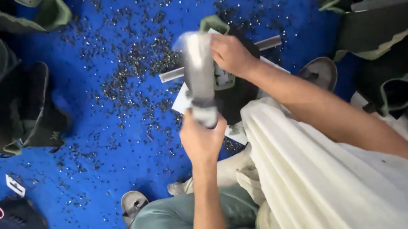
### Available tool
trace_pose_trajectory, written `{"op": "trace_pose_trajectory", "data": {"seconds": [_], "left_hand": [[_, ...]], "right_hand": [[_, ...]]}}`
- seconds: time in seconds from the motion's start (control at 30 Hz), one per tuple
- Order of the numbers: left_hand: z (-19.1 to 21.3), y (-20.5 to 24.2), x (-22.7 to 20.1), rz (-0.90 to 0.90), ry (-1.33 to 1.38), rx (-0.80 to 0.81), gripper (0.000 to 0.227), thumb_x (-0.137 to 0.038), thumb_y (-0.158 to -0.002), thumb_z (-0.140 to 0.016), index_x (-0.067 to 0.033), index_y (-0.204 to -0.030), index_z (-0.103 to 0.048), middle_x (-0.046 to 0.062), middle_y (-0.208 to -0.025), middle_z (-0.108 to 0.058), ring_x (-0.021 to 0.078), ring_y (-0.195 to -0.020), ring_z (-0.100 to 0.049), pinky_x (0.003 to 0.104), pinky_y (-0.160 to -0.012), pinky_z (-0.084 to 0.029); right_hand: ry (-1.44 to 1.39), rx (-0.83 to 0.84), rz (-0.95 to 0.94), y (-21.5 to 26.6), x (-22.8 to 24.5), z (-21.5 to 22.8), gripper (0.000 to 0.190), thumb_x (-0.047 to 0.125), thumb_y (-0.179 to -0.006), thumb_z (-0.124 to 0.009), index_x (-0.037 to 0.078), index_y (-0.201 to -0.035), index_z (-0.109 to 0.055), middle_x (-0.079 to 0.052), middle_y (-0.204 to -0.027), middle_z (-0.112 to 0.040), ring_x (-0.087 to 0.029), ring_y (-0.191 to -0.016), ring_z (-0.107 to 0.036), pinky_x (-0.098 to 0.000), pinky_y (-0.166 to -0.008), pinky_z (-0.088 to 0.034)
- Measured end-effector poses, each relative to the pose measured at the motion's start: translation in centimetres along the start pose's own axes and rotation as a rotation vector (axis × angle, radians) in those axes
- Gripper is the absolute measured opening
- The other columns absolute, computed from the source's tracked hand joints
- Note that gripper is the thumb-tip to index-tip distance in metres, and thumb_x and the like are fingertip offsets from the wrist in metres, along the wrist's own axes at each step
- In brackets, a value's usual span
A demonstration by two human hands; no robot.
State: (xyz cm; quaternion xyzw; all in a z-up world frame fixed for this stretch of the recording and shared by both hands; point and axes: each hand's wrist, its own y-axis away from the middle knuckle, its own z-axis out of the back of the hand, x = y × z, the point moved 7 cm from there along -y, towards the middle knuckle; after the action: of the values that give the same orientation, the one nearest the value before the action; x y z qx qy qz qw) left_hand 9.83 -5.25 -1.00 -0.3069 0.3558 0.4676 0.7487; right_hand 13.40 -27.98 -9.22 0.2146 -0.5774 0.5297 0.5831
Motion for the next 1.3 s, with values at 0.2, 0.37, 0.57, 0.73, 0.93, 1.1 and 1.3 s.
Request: {"op": "trace_pose_trajectory", "data": {"seconds": [0.2, 0.37, 0.57, 0.73, 0.93, 1.1, 1.3], "left_hand": [[5.2, 10.8, 4.9, 0.49, -0.391, 0.266, 0.07, -0.041, -0.068, -0.082, -0.0007, -0.122, -0.063, 0.022, -0.086, -0.076, 0.039, -0.081, -0.076, 0.047, -0.071, -0.059], [7.6, 13.5, 7.9, 0.584, -0.865, 0.63, 0.075, -0.055, -0.071, -0.079, -0.0064, -0.125, -0.059, 0.02, -0.094, -0.075, 0.0429, -0.088, -0.072, 0.052, -0.077, -0.056], [1.1, -2.0, 4.0, 0.027, -0.887, 0.204, 0.075, -0.059, -0.085, -0.071, -0.0045, -0.135, -0.06, 0.02, -0.108, -0.063, 0.0411, -0.1, -0.06, 0.053, -0.081, -0.047], [-10.4, -12.9, 5.9, 0.315, -0.11, 0.22, 0.058, -0.043, -0.091, -0.075, -0.0033, -0.13, -0.059, 0.015, -0.122, -0.066, 0.0311, -0.115, -0.061, 0.046, -0.101, -0.047], [-7.1, -10.5, -2.7, 0.175, 0.566, 0.467, 0.061, -0.011, -0.081, -0.083, 0.0037, -0.134, -0.055, 0.012, -0.127, -0.067, 0.0214, -0.119, -0.061, 0.036, -0.108, -0.044], [3.6, -18.2, -6.9, -0.414, 0.175, -0.005, 0.068, -0.02, -0.102, -0.073, -0.0163, -0.152, -0.028, 0.01, -0.149, -0.051, 0.0249, -0.133, -0.06, 0.038, -0.114, -0.049], [0.0, -13.8, -5.6, -0.08, 0.704, 0.05, 0.073, -0.042, -0.104, -0.063, -0.0046, -0.159, -0.033, 0.017, -0.148, -0.055, 0.028, -0.13, -0.056, 0.042, -0.108, -0.048]], "right_hand": [[-0.906, -0.348, -0.293, 2.1, -7.8, 4.6, 0.02, 0.008, -0.11, -0.054, -0.002, -0.099, -0.067, -0.017, -0.102, -0.074, -0.021, -0.088, -0.07, -0.0317, -0.079, -0.057], [-0.923, -0.527, -0.634, 6.9, -11.5, 8.3, 0.023, 0.005, -0.099, -0.052, -0.003, -0.105, -0.072, -0.008, -0.083, -0.066, -0.017, -0.071, -0.06, -0.0294, -0.067, -0.048], [-0.34, -0.415, -0.692, 9.6, -13.6, 9.7, 0.022, 0.002, -0.096, -0.06, 0.001, -0.109, -0.077, -0.004, -0.088, -0.063, -0.014, -0.08, -0.053, -0.028, -0.071, -0.04], [-0.313, -0.242, -0.868, 3.7, -11.0, 6.9, 0.017, 0.009, -0.095, -0.06, 0.006, -0.102, -0.076, -0.004, -0.088, -0.074, -0.016, -0.084, -0.069, -0.0315, -0.077, -0.053], [0.281, -0.225, -0.362, -2.1, 1.4, 21.1, 0.016, 0.014, -0.098, -0.069, 0.009, -0.11, -0.078, -0.008, -0.108, -0.078, -0.02, -0.099, -0.073, -0.0352, -0.089, -0.057], [1.031, -0.286, -0.493, 0.7, -0.2, 29.7, 0.032, 0.025, -0.087, -0.082, 0.008, -0.114, -0.075, -0.02, -0.107, -0.073, -0.04, -0.098, -0.067, -0.0496, -0.081, -0.054], [0.703, 0.021, -0.33, 2.9, 16.0, 16.6, 0.024, 0.011, -0.08, -0.073, 0.014, -0.103, -0.075, -0.01, -0.104, -0.071, -0.032, -0.094, -0.069, -0.0439, -0.079, -0.055]]}}
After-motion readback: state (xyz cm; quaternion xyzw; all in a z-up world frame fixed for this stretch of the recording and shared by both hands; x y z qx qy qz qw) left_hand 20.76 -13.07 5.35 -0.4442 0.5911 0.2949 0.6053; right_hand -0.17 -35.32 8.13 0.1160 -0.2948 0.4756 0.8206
